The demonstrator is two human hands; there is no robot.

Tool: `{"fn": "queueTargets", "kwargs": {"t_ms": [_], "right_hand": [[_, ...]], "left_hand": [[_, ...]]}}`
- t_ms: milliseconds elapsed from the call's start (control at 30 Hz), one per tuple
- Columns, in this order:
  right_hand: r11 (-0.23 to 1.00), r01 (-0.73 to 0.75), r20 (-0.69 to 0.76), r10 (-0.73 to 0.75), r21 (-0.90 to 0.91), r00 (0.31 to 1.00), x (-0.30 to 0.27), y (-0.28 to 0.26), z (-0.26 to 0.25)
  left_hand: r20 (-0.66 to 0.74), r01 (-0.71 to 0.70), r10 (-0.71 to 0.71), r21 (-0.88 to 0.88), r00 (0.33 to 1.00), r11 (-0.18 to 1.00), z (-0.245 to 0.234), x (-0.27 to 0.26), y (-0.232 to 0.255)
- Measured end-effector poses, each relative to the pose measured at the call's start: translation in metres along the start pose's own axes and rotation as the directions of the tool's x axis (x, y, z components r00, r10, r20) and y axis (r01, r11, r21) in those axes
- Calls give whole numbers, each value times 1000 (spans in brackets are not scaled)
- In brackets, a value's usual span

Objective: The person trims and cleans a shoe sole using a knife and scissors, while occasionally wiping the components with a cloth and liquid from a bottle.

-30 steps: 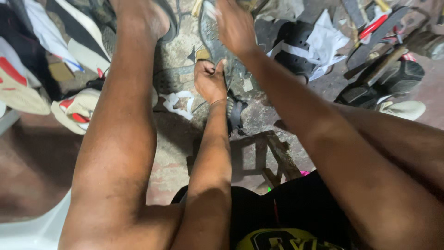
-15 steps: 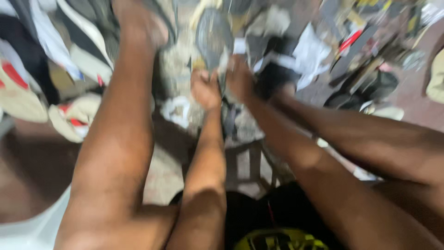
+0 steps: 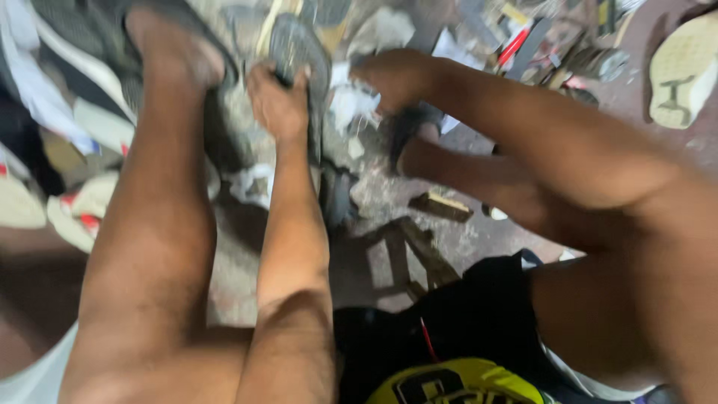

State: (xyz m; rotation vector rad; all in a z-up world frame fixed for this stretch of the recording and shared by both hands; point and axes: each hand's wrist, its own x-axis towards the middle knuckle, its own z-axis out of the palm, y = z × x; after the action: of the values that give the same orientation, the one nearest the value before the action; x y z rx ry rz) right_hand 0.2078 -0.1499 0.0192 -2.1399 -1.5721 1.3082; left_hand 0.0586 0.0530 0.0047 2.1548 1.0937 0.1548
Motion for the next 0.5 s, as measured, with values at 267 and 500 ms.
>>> {"fn": "queueTargets", "kwargs": {"t_ms": [267, 500], "right_hand": [[912, -362, -2, 369, -191, 930, -145, 8, -129], [688, -650, -331, 725, 321, 604, -200, 88, 28]], "left_hand": [[-5, 64, -64, 143, 998, 988, 0, -13, 23], [267, 242, -242, 35, 933, 970, -4, -16, -3]]}}
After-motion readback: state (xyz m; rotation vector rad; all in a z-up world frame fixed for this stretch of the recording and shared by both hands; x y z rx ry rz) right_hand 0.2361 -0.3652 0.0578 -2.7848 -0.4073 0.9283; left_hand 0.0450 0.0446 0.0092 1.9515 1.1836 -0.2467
